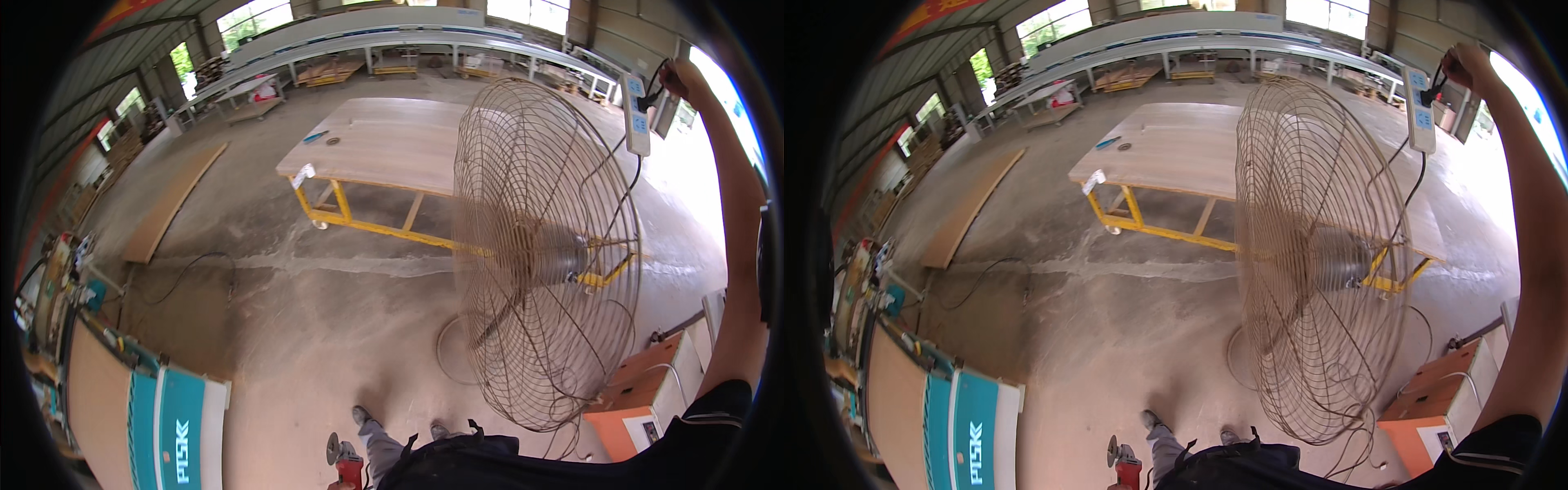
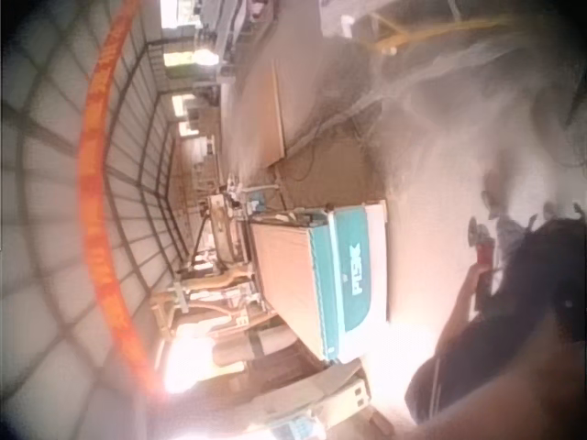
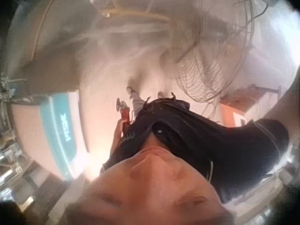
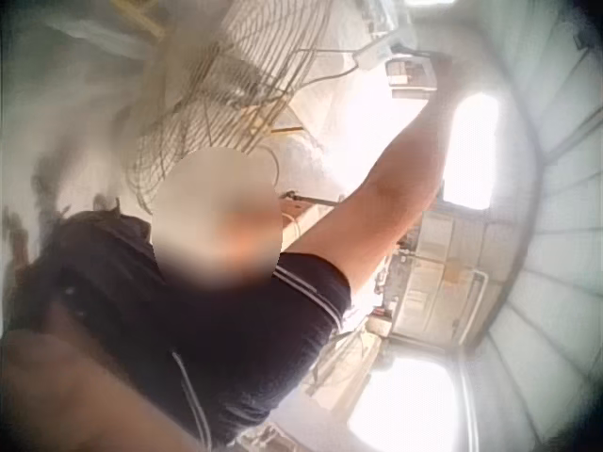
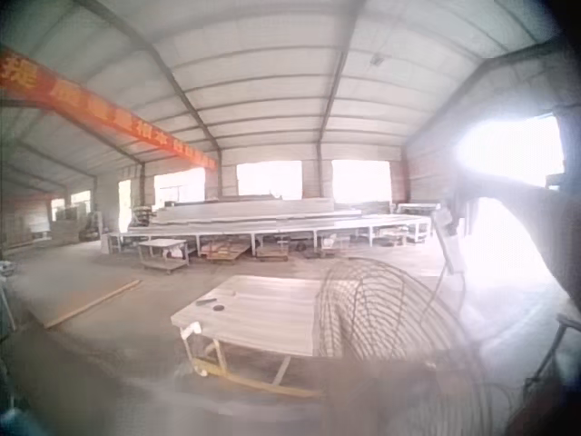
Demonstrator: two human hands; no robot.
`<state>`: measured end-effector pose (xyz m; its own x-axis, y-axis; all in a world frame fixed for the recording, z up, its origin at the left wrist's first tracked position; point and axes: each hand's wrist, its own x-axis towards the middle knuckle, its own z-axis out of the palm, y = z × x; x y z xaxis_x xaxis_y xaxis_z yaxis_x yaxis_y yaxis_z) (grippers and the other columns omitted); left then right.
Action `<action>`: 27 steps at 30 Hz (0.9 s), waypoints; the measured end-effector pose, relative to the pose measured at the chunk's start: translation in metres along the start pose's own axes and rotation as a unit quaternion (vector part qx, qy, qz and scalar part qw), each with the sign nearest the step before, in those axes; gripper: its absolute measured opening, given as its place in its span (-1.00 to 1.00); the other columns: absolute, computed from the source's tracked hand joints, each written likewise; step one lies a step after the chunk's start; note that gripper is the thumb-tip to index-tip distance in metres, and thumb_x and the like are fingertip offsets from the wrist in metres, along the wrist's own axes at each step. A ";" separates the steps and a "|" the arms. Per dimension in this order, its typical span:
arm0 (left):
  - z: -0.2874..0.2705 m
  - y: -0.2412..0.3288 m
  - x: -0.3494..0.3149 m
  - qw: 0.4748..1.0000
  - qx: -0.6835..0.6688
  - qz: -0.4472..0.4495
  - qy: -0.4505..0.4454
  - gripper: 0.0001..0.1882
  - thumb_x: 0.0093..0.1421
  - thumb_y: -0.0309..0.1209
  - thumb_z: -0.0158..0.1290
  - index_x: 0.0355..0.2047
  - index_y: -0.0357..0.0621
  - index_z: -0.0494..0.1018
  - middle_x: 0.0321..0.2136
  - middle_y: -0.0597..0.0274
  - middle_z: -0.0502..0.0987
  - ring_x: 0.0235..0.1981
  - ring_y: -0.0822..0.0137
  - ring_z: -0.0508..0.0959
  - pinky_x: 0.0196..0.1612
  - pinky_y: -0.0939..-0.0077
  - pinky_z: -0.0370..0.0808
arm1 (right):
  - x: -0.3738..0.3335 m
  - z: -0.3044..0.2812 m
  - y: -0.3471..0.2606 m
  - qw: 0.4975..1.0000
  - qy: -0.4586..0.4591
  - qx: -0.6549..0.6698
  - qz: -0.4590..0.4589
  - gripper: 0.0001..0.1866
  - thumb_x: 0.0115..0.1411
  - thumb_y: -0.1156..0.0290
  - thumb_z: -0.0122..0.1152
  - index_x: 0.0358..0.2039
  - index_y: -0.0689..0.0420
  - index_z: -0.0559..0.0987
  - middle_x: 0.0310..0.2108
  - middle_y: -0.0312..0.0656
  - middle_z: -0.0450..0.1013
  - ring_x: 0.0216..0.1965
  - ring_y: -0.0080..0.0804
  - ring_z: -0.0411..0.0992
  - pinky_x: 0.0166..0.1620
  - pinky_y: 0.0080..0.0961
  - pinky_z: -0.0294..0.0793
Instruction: The person takes a new grinding disc from a toolbox, removes the old disc from an angle grinder using pliers, and installs the new disc.
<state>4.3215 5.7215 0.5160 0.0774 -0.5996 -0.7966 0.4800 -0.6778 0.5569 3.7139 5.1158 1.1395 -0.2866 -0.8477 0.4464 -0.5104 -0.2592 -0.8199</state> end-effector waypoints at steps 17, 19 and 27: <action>-0.164 0.290 0.205 0.992 0.046 -0.100 -0.060 -0.61 -0.10 -0.33 0.19 -0.26 -0.28 0.44 -0.50 0.19 0.50 -0.51 0.32 0.50 -0.42 0.45 0.47 | 0.059 0.136 -0.071 0.970 0.128 -0.162 0.126 -0.87 0.20 0.42 -0.03 -0.46 0.17 0.40 -0.60 -0.17 0.42 -0.63 -0.41 0.41 -0.58 -0.45 0.45; -0.164 0.317 0.233 0.990 0.045 -0.119 -0.057 -0.61 -0.09 -0.33 0.18 -0.26 -0.28 0.44 -0.49 0.19 0.51 -0.50 0.33 0.50 -0.40 0.46 0.47 | 0.080 0.149 -0.051 0.973 0.084 -0.178 0.117 -0.88 0.15 0.39 0.07 -0.46 0.15 0.41 -0.58 -0.19 0.44 -0.63 -0.43 0.42 -0.58 -0.49 0.46; -0.165 0.427 0.287 0.993 0.002 -0.116 -0.025 -0.59 -0.09 -0.33 0.14 -0.23 -0.29 0.43 -0.46 0.20 0.52 -0.47 0.36 0.51 -0.34 0.51 0.45 | 0.221 0.364 0.029 0.967 0.092 -0.169 0.169 -0.72 0.17 0.44 -0.09 -0.69 0.08 0.31 -0.75 -0.27 0.30 -0.76 -0.53 0.29 -0.71 -0.57 0.31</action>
<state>4.6934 5.3302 0.4864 -0.0783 -0.4470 -0.8911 0.4760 -0.8022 0.3605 3.9311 4.7525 1.0832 -0.6058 -0.7535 0.2554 -0.5895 0.2095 -0.7801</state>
